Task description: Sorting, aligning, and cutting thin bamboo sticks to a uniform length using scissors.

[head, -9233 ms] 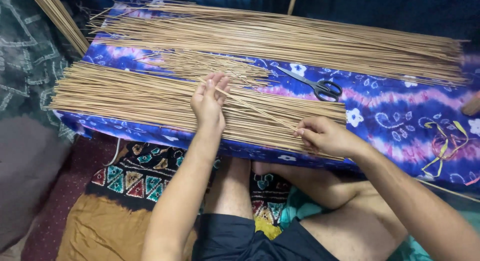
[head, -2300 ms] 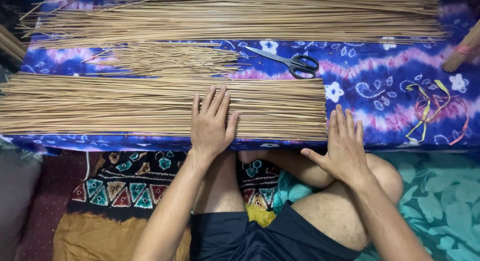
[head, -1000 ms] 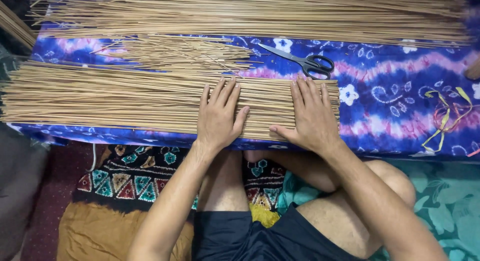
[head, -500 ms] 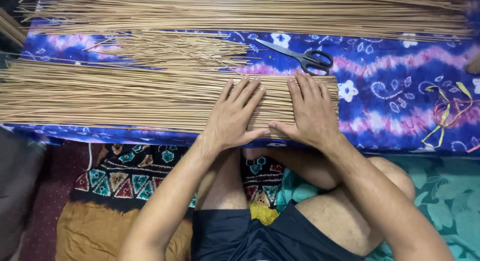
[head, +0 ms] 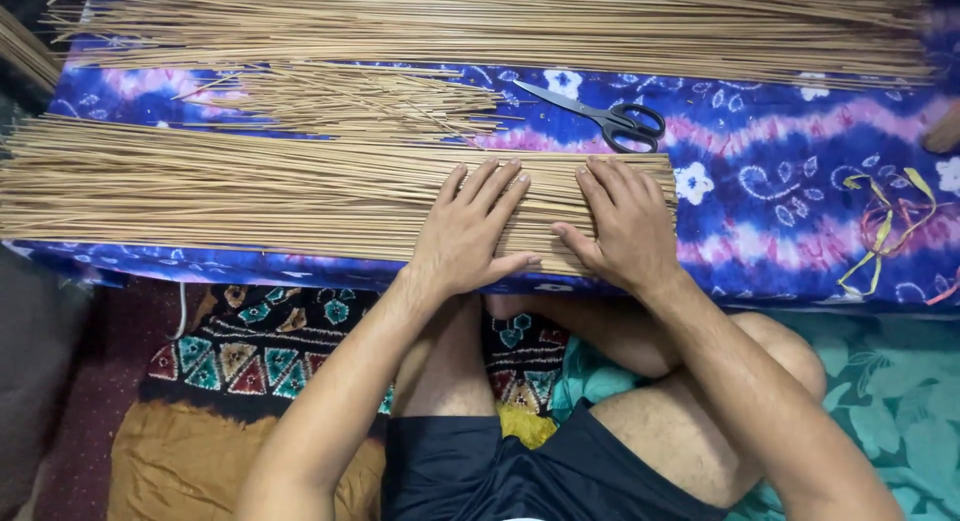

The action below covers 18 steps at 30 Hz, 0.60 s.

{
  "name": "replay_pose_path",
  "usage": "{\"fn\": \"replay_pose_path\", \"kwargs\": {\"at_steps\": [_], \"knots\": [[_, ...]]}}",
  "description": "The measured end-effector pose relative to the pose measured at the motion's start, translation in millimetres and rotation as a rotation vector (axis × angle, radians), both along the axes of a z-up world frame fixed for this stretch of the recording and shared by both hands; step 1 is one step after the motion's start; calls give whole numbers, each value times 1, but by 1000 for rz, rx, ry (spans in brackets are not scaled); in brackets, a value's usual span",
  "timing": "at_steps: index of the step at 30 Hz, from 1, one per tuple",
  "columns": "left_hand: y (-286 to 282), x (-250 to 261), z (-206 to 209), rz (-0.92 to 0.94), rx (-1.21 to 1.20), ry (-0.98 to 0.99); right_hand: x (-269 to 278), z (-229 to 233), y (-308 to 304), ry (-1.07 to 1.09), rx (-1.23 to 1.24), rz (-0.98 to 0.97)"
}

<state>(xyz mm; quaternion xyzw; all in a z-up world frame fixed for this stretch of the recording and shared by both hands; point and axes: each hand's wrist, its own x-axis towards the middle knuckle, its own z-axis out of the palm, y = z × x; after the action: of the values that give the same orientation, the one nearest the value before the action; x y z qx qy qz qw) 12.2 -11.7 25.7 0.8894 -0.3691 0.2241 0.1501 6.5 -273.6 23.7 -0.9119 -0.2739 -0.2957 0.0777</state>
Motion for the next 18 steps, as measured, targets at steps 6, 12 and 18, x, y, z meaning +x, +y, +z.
{"fn": "replay_pose_path", "kwargs": {"at_steps": [6, 12, 18], "knots": [[-1, -1, 0, 8, 6, 7, -5, 31, 3, 46, 40, 13], [-6, -1, 3, 14, 23, 31, -3, 18, 5, 89, -50, -24], [-33, 9, 17, 8, -15, 22, -2, 11, 0, 61, -83, -42]]}}
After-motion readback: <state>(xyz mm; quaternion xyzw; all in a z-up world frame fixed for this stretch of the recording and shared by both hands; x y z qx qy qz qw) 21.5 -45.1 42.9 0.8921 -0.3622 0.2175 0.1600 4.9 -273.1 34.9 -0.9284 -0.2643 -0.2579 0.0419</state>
